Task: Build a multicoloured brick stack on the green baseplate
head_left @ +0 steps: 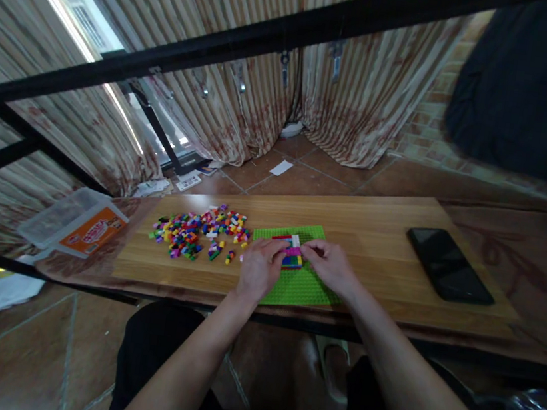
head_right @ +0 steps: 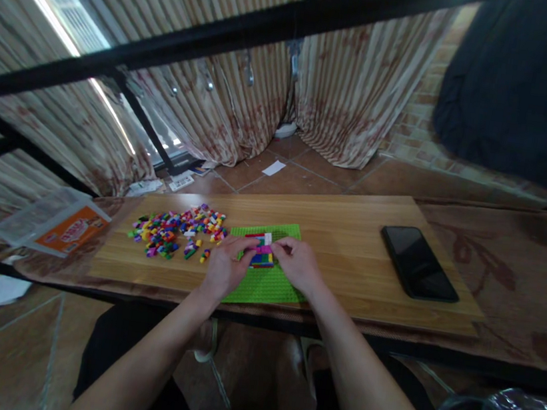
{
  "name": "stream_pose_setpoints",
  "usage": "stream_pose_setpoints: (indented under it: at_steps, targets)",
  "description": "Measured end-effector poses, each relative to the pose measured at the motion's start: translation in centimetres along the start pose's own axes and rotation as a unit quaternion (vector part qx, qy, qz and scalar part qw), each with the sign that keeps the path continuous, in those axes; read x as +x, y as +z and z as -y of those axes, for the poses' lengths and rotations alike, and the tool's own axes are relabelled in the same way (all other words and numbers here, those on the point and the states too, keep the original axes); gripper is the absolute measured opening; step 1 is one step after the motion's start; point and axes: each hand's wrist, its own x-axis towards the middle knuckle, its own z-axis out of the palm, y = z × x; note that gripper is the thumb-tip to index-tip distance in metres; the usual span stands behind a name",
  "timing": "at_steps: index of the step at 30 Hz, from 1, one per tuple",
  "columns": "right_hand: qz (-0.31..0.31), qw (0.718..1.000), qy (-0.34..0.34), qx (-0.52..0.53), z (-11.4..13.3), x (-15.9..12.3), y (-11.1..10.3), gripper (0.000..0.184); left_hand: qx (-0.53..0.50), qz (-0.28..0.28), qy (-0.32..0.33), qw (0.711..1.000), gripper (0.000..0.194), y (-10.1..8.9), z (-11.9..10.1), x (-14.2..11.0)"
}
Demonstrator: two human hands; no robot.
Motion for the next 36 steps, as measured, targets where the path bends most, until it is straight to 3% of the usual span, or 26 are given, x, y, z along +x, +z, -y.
stream_pose_setpoints:
  at_steps: [6, 15, 20, 25, 29, 36]
  targets:
    - [-0.004, 1.0, -0.005, 0.0, -0.1, -0.1, 0.0, 0.032, -0.016, -0.059, -0.013, 0.998, 0.014, 0.7, 0.0, -0.8]
    - [-0.017, 1.0, 0.014, -0.008, 0.4, -0.4, 0.5, 0.039, -0.025, -0.059, -0.048, 0.997, 0.021, 1.2, 0.0, -1.2]
    - [-0.039, 0.997, 0.024, -0.063, 0.8, -0.7, 1.1, 0.04, -0.049, -0.055, -0.055, 0.996, 0.024, 0.8, 0.0, -1.6]
    - [-0.043, 0.991, 0.045, -0.117, 1.6, -0.8, 1.4, 0.04, -0.14, -0.094, -0.151, 0.974, 0.022, 1.0, 0.9, -1.8]
    - [-0.047, 0.988, 0.055, -0.136, 1.8, -0.8, 1.6, 0.038, -0.184, -0.069, -0.238, 0.951, 0.025, 1.5, 1.2, -1.0]
    - [-0.067, 0.983, 0.05, -0.161, 1.8, -0.8, 1.8, 0.037, -0.213, -0.082, -0.298, 0.927, 0.03, 2.1, 0.8, -0.1]
